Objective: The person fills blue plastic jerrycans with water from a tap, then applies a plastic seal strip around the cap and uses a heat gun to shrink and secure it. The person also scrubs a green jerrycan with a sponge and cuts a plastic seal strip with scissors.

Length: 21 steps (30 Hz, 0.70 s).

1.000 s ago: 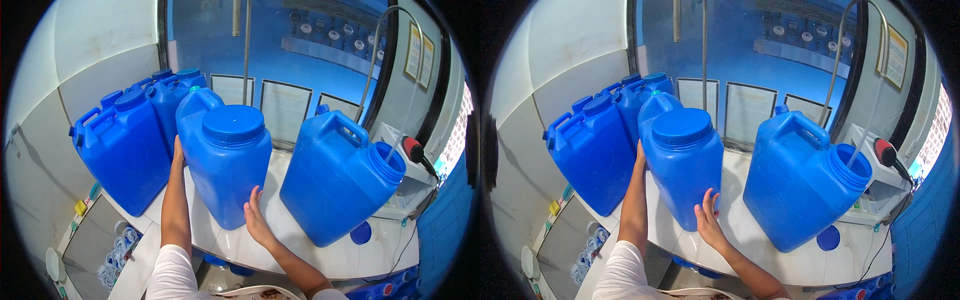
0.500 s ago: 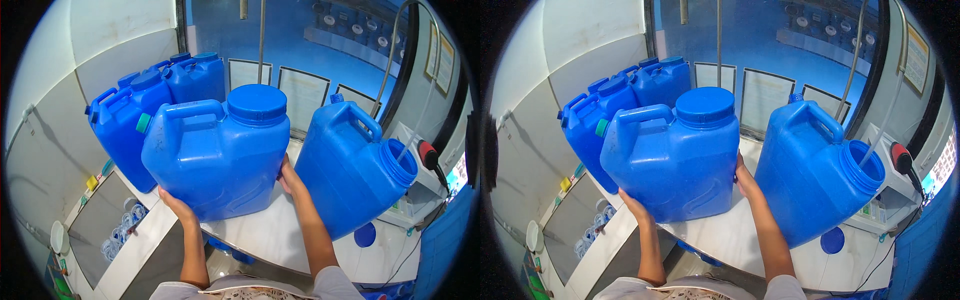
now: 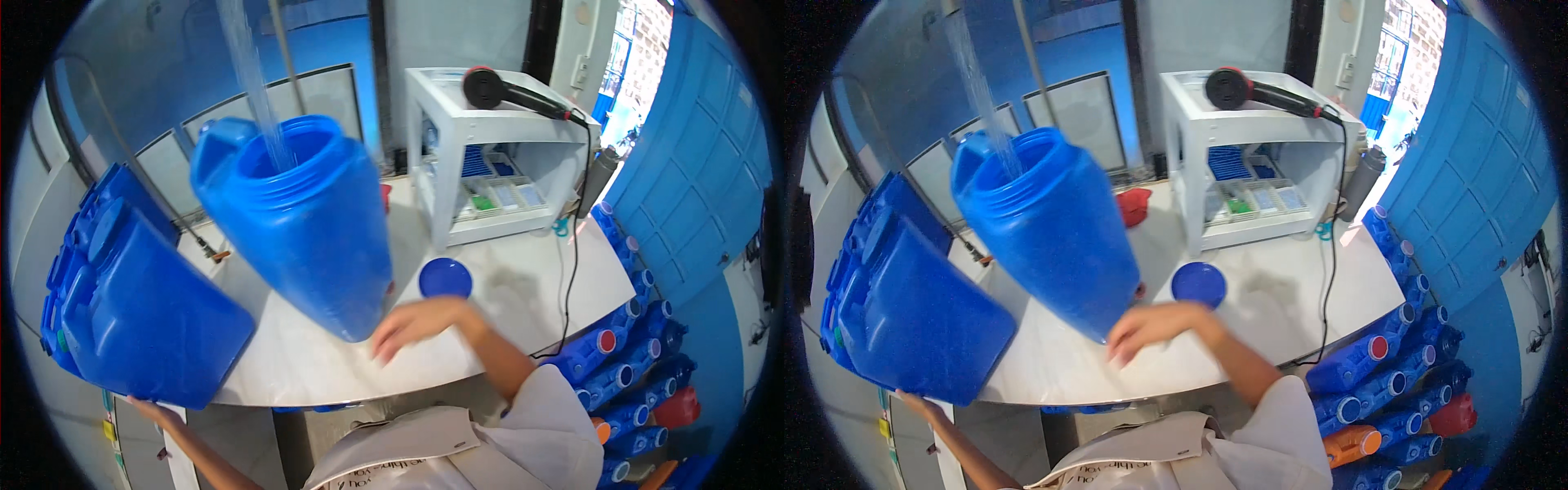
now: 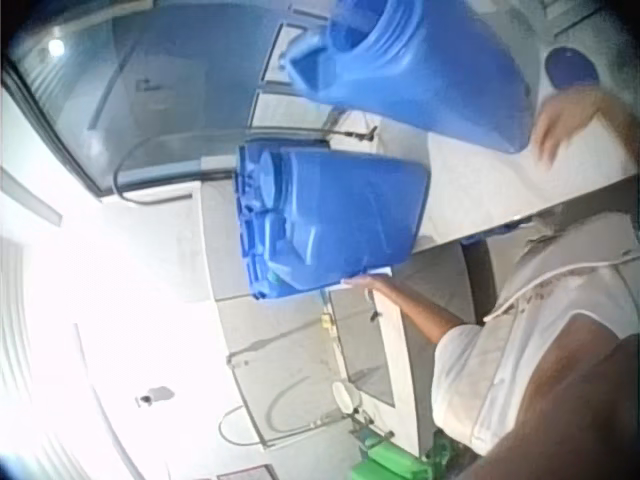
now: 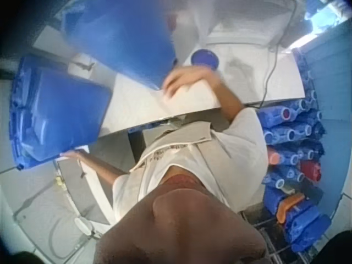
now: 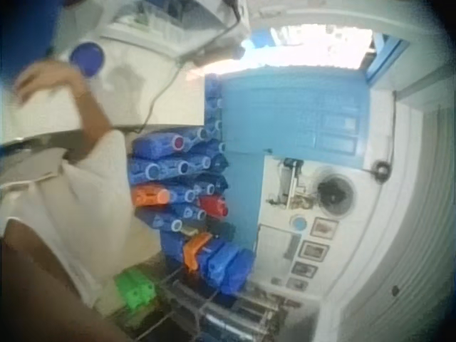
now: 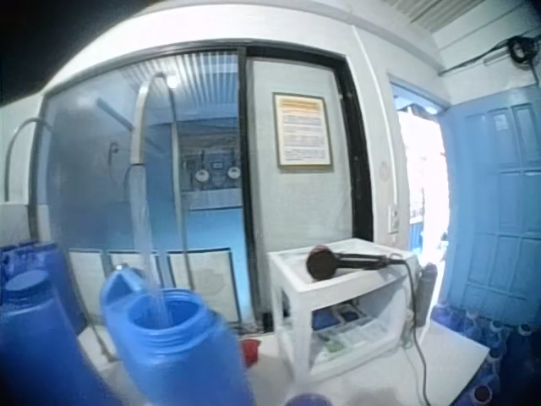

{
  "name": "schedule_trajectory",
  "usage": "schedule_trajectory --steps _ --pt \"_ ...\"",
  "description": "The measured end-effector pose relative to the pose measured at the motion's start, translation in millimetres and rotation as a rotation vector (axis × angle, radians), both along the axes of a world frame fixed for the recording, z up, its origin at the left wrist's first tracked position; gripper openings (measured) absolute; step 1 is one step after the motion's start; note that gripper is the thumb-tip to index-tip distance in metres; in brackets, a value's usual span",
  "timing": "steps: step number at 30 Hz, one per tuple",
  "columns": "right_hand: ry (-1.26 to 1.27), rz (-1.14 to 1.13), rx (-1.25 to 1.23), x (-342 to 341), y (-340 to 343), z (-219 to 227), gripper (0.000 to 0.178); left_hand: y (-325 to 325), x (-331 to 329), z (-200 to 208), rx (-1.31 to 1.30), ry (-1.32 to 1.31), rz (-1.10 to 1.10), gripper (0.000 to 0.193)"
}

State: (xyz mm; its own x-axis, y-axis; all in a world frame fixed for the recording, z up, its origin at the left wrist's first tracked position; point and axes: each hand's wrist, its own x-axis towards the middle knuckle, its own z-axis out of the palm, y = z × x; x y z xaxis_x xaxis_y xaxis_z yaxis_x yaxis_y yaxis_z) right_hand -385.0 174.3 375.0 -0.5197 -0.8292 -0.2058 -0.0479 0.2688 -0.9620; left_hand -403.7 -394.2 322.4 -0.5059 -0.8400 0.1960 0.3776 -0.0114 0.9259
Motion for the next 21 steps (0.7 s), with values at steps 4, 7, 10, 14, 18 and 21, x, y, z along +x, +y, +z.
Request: schedule_trajectory --steps 4,7,10,14,18,21 --pt "0.563 -1.081 0.260 -32.7 216.8 -45.9 0.012 105.2 22.6 17.1 -0.281 0.068 0.210 0.046" --pt "0.949 -1.655 0.463 -104.4 306.4 -77.5 0.014 202.1 45.9 -11.4 -0.775 0.069 0.159 0.039" --pt "1.088 -1.690 1.091 -172.9 398.3 -111.6 0.011 294.4 61.1 -30.1 -1.331 -0.079 -0.268 0.033" --pt "1.076 -1.527 1.155 -224.4 411.1 -113.0 0.036 368.1 79.2 -9.4 -1.491 -0.132 -0.743 0.030" --pt "1.125 -1.526 1.179 -235.8 422.9 -142.8 0.054 402.5 72.6 -10.0 -1.479 -0.152 -0.932 0.025" --pt "0.852 -1.475 1.099 -245.4 410.8 -143.5 0.059 424.4 72.4 -8.1 -1.426 -0.205 -0.990 0.021"
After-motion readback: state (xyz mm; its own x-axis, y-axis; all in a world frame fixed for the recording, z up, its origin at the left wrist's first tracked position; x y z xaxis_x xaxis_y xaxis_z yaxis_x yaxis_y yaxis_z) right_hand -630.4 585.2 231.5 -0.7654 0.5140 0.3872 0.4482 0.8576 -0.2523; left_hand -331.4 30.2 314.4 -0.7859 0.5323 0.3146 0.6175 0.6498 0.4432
